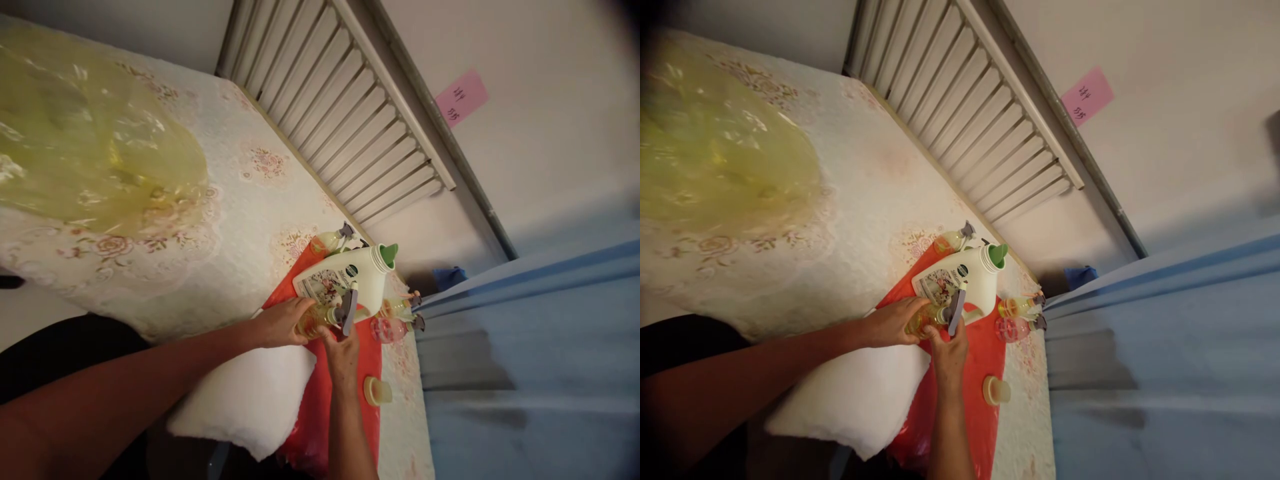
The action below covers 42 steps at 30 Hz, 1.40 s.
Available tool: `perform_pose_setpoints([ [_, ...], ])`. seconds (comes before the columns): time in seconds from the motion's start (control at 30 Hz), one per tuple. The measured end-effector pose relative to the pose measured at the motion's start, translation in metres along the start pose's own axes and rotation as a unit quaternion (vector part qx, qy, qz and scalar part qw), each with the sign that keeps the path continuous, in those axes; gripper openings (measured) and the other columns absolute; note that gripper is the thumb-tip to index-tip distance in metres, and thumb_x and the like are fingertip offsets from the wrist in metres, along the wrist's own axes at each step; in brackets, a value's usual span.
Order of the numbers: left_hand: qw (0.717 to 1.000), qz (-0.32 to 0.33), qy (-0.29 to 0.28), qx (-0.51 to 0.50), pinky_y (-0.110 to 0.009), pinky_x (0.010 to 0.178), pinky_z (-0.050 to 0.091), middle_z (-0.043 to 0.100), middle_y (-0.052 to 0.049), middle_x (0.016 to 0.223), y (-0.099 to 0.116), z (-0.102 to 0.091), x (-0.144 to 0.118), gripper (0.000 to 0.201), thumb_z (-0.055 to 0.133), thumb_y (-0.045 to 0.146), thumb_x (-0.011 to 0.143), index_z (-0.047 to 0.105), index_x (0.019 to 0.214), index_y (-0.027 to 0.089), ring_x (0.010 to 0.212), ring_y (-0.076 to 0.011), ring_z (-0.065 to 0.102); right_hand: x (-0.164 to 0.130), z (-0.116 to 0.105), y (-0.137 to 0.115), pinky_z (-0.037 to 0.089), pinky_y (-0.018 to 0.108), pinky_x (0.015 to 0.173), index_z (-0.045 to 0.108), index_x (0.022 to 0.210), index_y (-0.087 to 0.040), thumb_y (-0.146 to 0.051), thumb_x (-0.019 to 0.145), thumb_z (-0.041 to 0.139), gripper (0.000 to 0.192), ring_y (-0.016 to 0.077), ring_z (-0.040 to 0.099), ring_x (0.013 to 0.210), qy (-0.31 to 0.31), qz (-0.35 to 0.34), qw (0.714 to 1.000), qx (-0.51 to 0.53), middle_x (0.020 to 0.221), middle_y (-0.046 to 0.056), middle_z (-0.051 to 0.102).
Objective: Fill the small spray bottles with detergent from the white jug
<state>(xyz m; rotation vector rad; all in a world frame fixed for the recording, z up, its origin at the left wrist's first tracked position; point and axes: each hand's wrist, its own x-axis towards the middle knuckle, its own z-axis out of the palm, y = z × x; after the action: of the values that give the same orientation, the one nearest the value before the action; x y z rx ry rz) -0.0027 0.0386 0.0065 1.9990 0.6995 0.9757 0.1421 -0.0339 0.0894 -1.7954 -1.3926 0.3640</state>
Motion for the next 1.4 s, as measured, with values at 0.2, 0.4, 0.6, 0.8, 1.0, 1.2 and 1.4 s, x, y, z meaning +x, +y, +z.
perform_pose_setpoints([
  [0.2,1.000,-0.006,-0.015,-0.006,-0.045,0.101,0.049,0.062,-0.014,0.128,-0.002,0.000,0.001,0.074,0.080,0.032,0.071,0.044,0.135,0.020,0.120,-0.0323,0.060,-0.004,0.018,0.007,0.059,0.036,0.075,0.071,0.100,-0.016,-0.036,0.062,0.079,0.044,0.0282,0.075,0.083,-0.032,0.102,0.993,-0.043,0.094,0.012,0.079],
  [0.4,0.998,0.040,0.033,0.026,-0.052,0.110,0.042,0.048,-0.016,0.145,-0.007,0.004,-0.003,0.097,0.084,0.023,0.065,0.031,0.146,0.023,0.136,-0.0342,0.046,-0.004,0.025,0.005,0.057,0.033,0.070,0.071,0.095,-0.016,-0.035,0.065,0.078,0.037,0.0259,0.074,0.075,-0.013,0.089,0.991,-0.099,0.083,0.010,0.079],
  [0.6,0.980,0.024,0.139,0.143,-0.047,0.103,0.048,0.056,-0.013,0.123,0.019,-0.003,-0.026,0.046,0.066,0.015,0.079,0.049,0.121,0.018,0.119,-0.0296,0.053,-0.002,0.024,0.015,0.058,0.035,0.074,0.070,0.104,-0.014,-0.035,0.067,0.076,0.043,0.0269,0.075,0.081,-0.041,0.068,0.993,-0.088,0.092,0.011,0.078],
  [0.8,0.952,-0.079,0.033,0.294,-0.040,0.089,0.051,0.060,-0.010,0.098,0.029,0.003,-0.049,0.013,0.049,0.010,0.086,0.059,0.090,0.017,0.095,-0.0253,0.058,-0.002,0.023,0.018,0.058,0.036,0.081,0.071,0.104,-0.015,-0.034,0.067,0.077,0.043,0.0278,0.074,0.088,-0.034,0.036,0.997,-0.067,0.094,0.011,0.078],
  [1.0,0.924,-0.092,-0.011,0.372,-0.041,0.090,0.047,0.062,-0.012,0.102,0.027,0.009,-0.051,0.018,0.046,0.012,0.091,0.063,0.095,0.014,0.098,-0.0268,0.056,-0.008,0.018,0.025,0.060,0.035,0.074,0.072,0.102,-0.016,-0.031,0.063,0.079,0.043,0.0263,0.074,0.079,-0.014,0.047,0.999,-0.016,0.085,0.008,0.077],
  [1.2,0.914,-0.070,-0.007,0.399,-0.041,0.088,0.046,0.062,-0.012,0.097,0.029,0.009,-0.050,0.022,0.041,0.011,0.093,0.063,0.090,0.015,0.095,-0.0264,0.056,-0.011,-0.003,0.015,0.059,0.031,0.079,0.071,0.112,-0.017,-0.031,0.063,0.079,0.051,0.0234,0.073,0.088,0.023,0.026,0.998,0.053,0.095,0.006,0.077],
  [1.4,0.917,-0.025,0.020,0.397,-0.041,0.085,0.046,0.061,-0.010,0.092,0.015,0.009,-0.048,0.022,0.040,0.014,0.095,0.060,0.085,0.018,0.089,-0.0256,0.055,-0.016,-0.049,0.005,0.059,0.028,0.072,0.072,0.108,-0.019,-0.028,0.061,0.079,0.049,0.0197,0.072,0.077,0.011,0.042,0.995,0.093,0.089,0.001,0.077],
])
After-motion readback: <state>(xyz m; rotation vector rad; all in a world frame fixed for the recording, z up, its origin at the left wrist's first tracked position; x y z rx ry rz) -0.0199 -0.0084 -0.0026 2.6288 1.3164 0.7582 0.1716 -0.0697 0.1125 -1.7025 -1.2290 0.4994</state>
